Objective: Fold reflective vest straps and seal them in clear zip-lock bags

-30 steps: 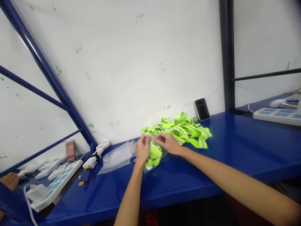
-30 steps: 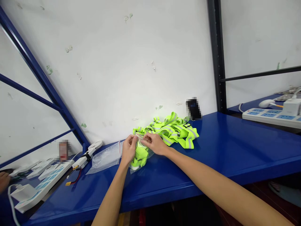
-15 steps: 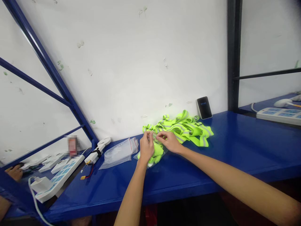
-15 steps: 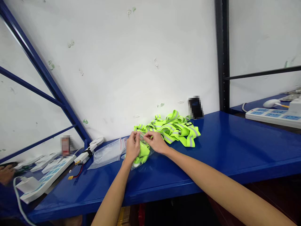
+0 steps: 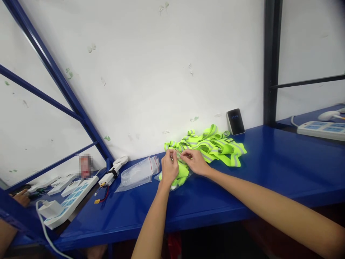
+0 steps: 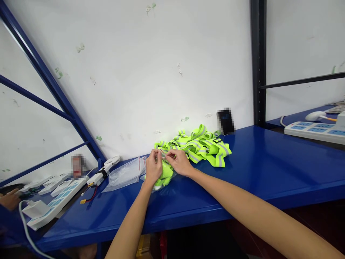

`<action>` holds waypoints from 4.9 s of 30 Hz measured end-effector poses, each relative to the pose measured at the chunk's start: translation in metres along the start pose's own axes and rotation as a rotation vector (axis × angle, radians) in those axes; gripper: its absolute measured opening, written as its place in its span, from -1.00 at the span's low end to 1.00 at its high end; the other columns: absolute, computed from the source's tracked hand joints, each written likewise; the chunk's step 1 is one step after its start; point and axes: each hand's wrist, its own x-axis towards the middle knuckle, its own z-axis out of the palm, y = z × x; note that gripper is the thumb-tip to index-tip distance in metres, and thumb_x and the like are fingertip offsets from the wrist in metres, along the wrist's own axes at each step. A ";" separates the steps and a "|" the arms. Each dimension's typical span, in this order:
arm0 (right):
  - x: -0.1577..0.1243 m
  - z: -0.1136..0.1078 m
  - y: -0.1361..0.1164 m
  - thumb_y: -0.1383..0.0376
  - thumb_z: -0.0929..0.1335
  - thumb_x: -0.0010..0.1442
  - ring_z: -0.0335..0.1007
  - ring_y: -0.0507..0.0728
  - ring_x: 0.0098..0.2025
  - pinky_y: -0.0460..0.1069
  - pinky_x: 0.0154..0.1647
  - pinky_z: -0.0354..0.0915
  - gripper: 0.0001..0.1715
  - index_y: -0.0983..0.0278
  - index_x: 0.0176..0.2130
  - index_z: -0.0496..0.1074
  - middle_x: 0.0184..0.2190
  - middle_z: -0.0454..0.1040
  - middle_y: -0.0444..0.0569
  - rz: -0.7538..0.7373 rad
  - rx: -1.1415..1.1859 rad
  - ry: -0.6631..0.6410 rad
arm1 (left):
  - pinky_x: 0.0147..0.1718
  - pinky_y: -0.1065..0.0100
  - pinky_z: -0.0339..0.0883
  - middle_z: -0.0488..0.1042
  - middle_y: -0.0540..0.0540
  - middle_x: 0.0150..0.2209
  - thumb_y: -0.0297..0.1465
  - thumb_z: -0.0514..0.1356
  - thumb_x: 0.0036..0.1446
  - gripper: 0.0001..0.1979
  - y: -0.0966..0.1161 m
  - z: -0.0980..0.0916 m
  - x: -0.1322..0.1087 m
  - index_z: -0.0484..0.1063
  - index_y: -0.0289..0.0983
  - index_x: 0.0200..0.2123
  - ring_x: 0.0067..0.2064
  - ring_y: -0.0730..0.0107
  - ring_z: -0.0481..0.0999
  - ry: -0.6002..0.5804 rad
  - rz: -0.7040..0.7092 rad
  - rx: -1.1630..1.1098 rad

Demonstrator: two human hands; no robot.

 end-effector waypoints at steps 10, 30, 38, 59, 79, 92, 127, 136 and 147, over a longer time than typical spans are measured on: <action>-0.003 0.002 0.001 0.12 0.31 0.20 0.20 0.02 -0.52 -0.09 -0.48 0.15 -0.73 0.29 -0.31 0.39 -0.56 0.33 -0.17 0.035 0.059 -0.004 | -0.28 0.41 0.29 0.54 -0.06 -0.34 -0.26 0.10 0.19 -0.77 -0.003 -0.003 0.000 0.45 -0.30 -0.31 -0.32 0.39 0.47 -0.078 -0.028 -0.181; 0.003 -0.001 0.003 0.23 0.33 0.12 0.23 0.03 -0.49 -0.08 -0.44 0.13 -0.77 0.32 -0.48 0.42 -0.56 0.38 -0.13 0.124 0.007 -0.010 | -0.31 0.42 0.27 0.50 -0.06 -0.33 -0.24 0.04 0.23 -0.77 -0.010 -0.001 0.000 0.38 -0.26 -0.28 -0.31 0.40 0.46 0.057 -0.058 -0.107; 0.000 0.000 0.003 0.21 0.30 0.18 0.28 0.05 -0.44 -0.06 -0.40 0.17 -0.76 0.32 -0.40 0.45 -0.49 0.45 -0.09 0.023 -0.033 -0.005 | -0.33 0.42 0.25 0.49 -0.03 -0.35 -0.24 0.03 0.24 -0.78 -0.005 -0.001 -0.001 0.37 -0.25 -0.29 -0.35 0.41 0.44 0.094 -0.059 -0.039; -0.004 0.000 -0.010 0.34 0.20 0.31 0.27 0.11 -0.31 0.01 -0.26 0.22 -0.83 0.25 -0.28 0.36 -0.37 0.37 -0.05 -0.259 -0.144 0.025 | -0.30 0.37 0.27 0.44 -0.05 -0.39 -0.45 0.07 0.22 -0.92 -0.010 0.000 -0.012 0.35 -0.26 -0.28 -0.34 0.38 0.43 0.150 0.359 0.114; 0.008 -0.029 -0.008 0.28 0.28 0.27 0.32 0.07 -0.32 -0.04 -0.27 0.23 -0.85 0.26 -0.21 0.43 -0.32 0.42 -0.06 -0.167 -0.153 -0.197 | -0.21 0.34 0.31 0.49 -0.07 -0.32 -0.33 0.08 0.24 -0.85 -0.009 -0.004 -0.009 0.39 -0.27 -0.29 -0.26 0.34 0.48 0.228 0.082 -0.072; 0.006 -0.024 -0.008 0.33 0.24 0.30 0.27 0.06 -0.34 -0.04 -0.32 0.18 -0.84 0.27 -0.32 0.37 -0.38 0.37 -0.08 -0.221 -0.189 -0.127 | -0.21 0.33 0.32 0.48 -0.08 -0.32 -0.34 0.08 0.23 -0.85 -0.006 -0.003 -0.010 0.39 -0.27 -0.28 -0.25 0.34 0.48 0.271 0.163 0.010; -0.003 -0.044 -0.036 0.29 0.24 0.29 0.24 0.07 -0.40 -0.04 -0.35 0.14 -0.82 0.25 -0.34 0.36 -0.44 0.37 -0.08 -0.453 -0.445 -0.390 | -0.39 0.33 0.12 0.36 -0.05 -0.39 -0.30 -0.01 0.30 -0.74 0.059 -0.086 0.028 0.35 -0.21 -0.40 -0.34 0.32 0.36 -0.711 0.567 0.490; -0.007 -0.072 -0.072 0.27 0.20 0.33 0.18 0.08 -0.45 -0.01 -0.36 0.08 -0.72 0.22 -0.37 0.40 -0.49 0.37 -0.07 -0.648 -0.543 -0.582 | -0.37 0.32 0.08 0.37 -0.05 -0.44 -0.29 -0.13 0.35 -0.65 0.061 -0.110 -0.002 0.33 -0.21 -0.40 -0.38 0.33 0.35 -0.797 0.515 0.451; -0.005 -0.067 -0.072 0.16 0.21 0.34 0.11 0.06 -0.56 -0.02 -0.49 0.01 -0.66 0.21 -0.44 0.32 -0.58 0.32 -0.11 -0.460 -0.455 -0.654 | -0.45 0.36 0.03 0.32 -0.01 -0.53 -0.19 -0.09 0.32 -0.62 0.047 -0.123 -0.018 0.25 -0.22 -0.49 -0.48 0.38 0.27 -0.758 0.356 0.440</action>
